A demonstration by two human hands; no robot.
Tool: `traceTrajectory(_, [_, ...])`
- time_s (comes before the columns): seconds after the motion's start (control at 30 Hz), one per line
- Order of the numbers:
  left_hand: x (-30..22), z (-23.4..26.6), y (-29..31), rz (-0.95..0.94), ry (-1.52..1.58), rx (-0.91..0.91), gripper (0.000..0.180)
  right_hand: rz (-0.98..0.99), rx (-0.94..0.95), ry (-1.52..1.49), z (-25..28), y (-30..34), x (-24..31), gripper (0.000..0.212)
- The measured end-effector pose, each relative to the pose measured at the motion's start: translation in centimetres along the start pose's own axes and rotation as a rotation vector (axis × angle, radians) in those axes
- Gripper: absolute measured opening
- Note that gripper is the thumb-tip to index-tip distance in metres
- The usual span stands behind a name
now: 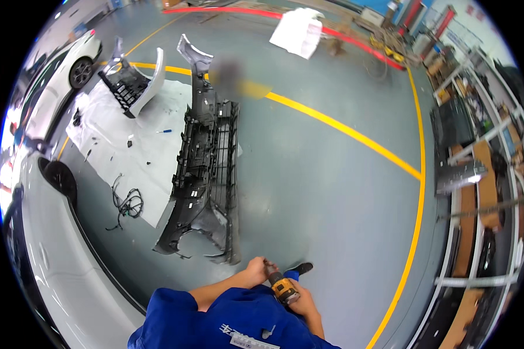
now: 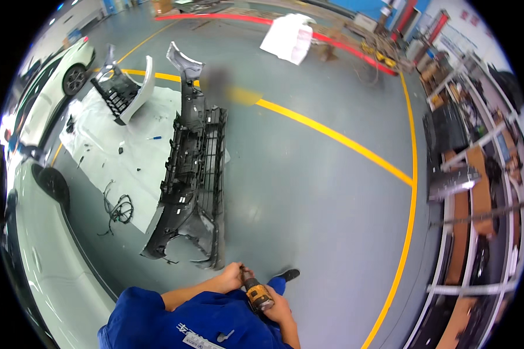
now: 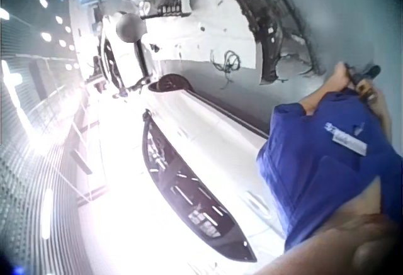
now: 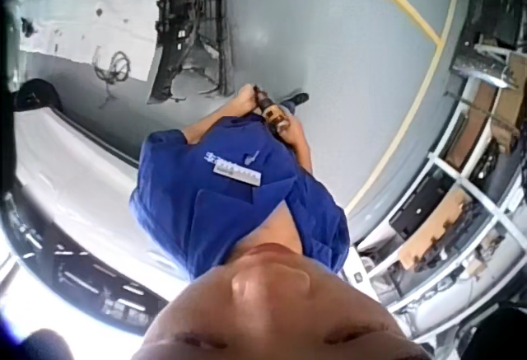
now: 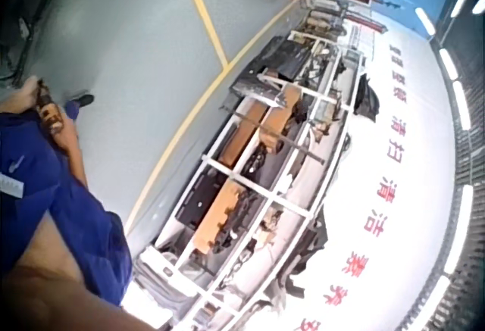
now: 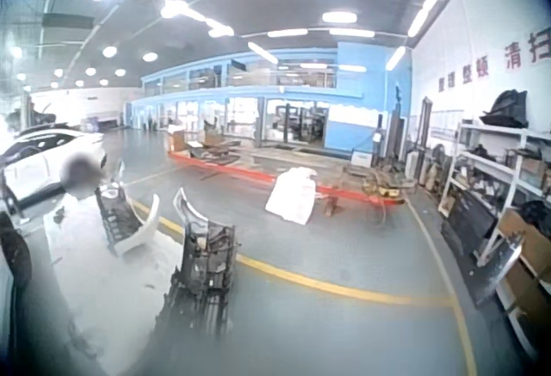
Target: The person assembles a car bumper by hand, using a screwdriver and a power drill to attach components and secure fasteners. They connect wiring harnesses and align the bumper cover onto the frame, tightening screws at multiple points.
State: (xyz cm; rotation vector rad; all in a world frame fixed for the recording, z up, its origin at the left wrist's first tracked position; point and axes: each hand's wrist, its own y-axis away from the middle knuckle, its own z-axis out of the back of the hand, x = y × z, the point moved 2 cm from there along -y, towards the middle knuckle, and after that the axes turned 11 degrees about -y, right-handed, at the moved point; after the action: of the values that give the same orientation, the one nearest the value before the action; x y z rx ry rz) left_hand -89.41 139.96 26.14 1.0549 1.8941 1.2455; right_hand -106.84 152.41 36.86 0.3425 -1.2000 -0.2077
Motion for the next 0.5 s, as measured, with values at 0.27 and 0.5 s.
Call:
traceTrajectory(0.27, [-7.8,-21.3,-4.4,-0.198,0.474,0.076,0.019,0.129,0.357,0.010,21.7,-21.8,4.7,0.047])
traceTrajectory(0.5, [-14.5,-30.3,-9.5,-0.187,0.747,-0.130,0.014,0.167,0.926,0.510,31.0,-40.1,12.8,0.063])
